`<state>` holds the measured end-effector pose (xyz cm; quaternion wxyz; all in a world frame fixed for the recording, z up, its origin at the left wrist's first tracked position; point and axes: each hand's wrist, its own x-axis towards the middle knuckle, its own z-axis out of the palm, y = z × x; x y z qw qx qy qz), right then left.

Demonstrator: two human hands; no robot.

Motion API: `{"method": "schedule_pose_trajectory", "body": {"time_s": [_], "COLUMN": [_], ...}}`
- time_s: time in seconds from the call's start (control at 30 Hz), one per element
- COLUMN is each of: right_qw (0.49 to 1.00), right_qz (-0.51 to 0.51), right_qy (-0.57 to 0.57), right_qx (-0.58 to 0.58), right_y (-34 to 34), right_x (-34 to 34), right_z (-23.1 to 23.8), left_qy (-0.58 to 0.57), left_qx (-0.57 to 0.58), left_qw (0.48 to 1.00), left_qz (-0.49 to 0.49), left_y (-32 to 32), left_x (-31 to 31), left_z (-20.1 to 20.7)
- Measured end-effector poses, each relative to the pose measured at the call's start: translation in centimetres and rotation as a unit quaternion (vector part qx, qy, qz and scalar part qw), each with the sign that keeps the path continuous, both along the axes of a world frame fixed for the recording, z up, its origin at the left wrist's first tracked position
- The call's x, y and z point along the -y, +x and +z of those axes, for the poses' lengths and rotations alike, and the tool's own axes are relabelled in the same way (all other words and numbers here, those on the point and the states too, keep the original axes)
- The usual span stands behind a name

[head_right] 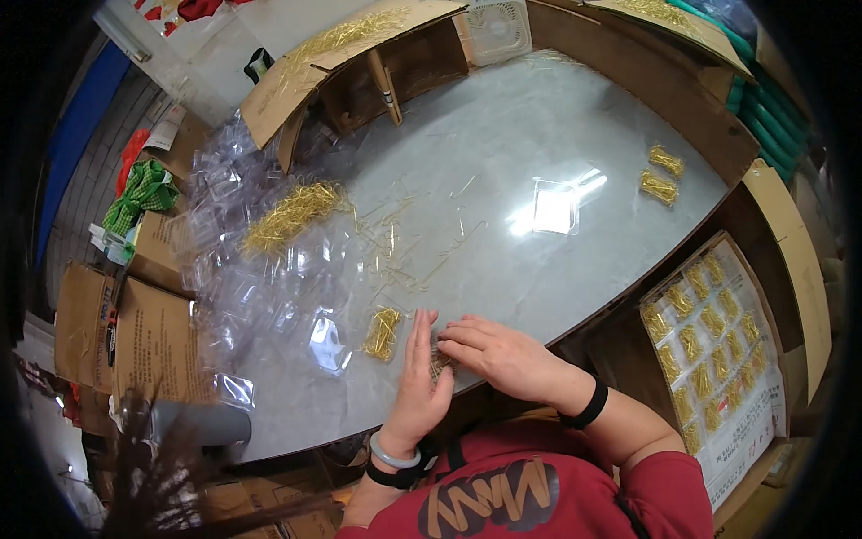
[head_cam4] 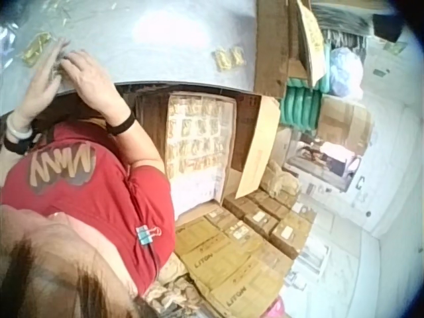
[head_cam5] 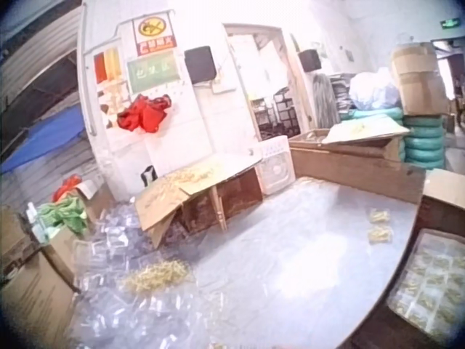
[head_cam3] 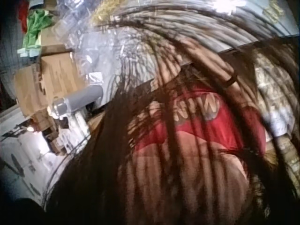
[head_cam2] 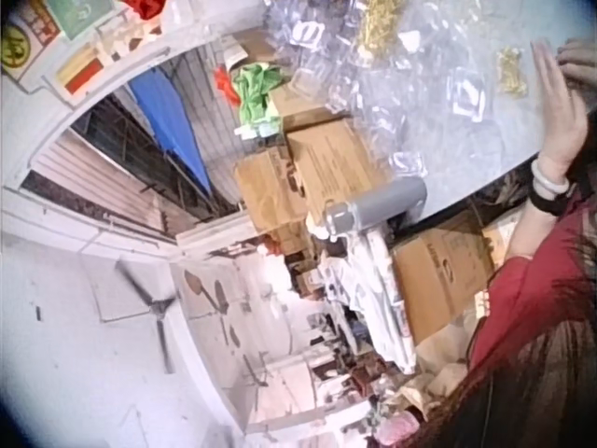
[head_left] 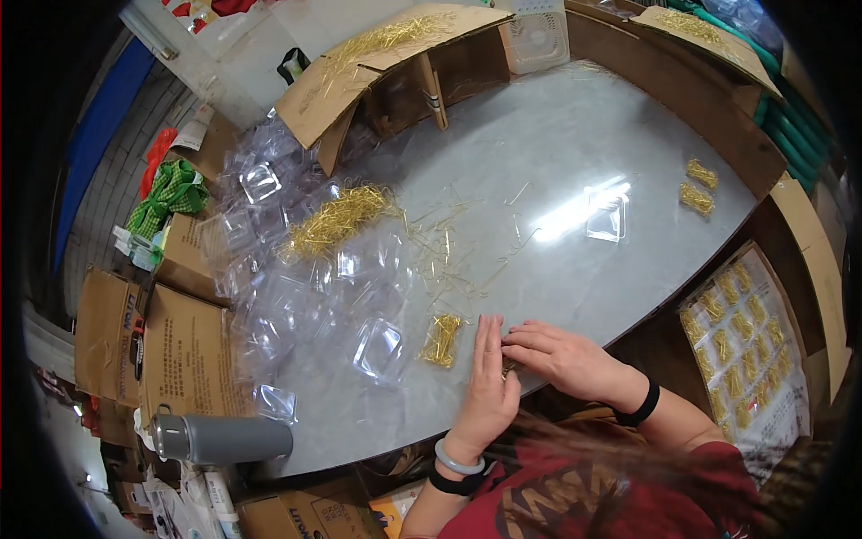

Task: The person is gathering gold-colored metallic wires/springs from a table and placing them into small plastic bags.

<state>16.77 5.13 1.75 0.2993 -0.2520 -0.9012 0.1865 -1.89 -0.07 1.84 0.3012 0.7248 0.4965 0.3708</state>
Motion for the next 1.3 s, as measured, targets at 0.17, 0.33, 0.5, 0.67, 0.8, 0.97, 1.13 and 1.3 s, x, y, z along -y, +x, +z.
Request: {"method": "schedule_pose_trajectory", "body": {"time_s": [0.17, 0.33, 0.5, 0.67, 0.8, 0.97, 1.13, 1.3], "right_qw": [1.0, 1.0, 1.0, 0.998, 0.996, 0.999, 0.984, 0.957], "right_qz": [-0.023, -0.024, -0.028, -0.033, -0.026, 0.003, -0.057, -0.148], "right_qy": [0.0, 0.014, 0.001, -0.029, -0.051, -0.029, -0.107, -0.186], "right_qx": [0.014, 0.007, -0.011, -0.044, -0.064, -0.016, -0.127, -0.167], "right_y": [0.3, 0.3, 0.4, 0.6, 0.6, 0.9, 1.3, 0.4], "right_x": [0.2, 0.1, 0.2, 0.0, -0.1, -0.5, 0.2, 2.8], "right_z": [0.1, -0.5, -0.4, -0.4, -0.1, -0.8, -0.8, -0.8], "left_qy": [0.001, -0.012, 0.017, 0.004, 0.015, 0.08, 0.081, 0.072], "left_qx": [-0.026, -0.141, -0.167, -0.17, -0.159, -0.197, -0.182, -0.198], "left_qw": [1.0, 0.99, 0.985, 0.978, 0.979, 0.971, 0.979, 0.977], "left_qz": [0.0, -0.014, 0.045, 0.121, 0.126, 0.109, 0.034, -0.003], "left_y": [-1.4, -3.1, -1.6, 1.0, 1.2, 1.0, 1.1, 1.4], "left_x": [1.1, 1.6, 0.5, 0.3, 0.2, 0.7, 0.3, -0.1], "left_z": [0.9, 2.2, 1.7, 1.1, 0.9, 0.5, -0.6, -0.5]}}
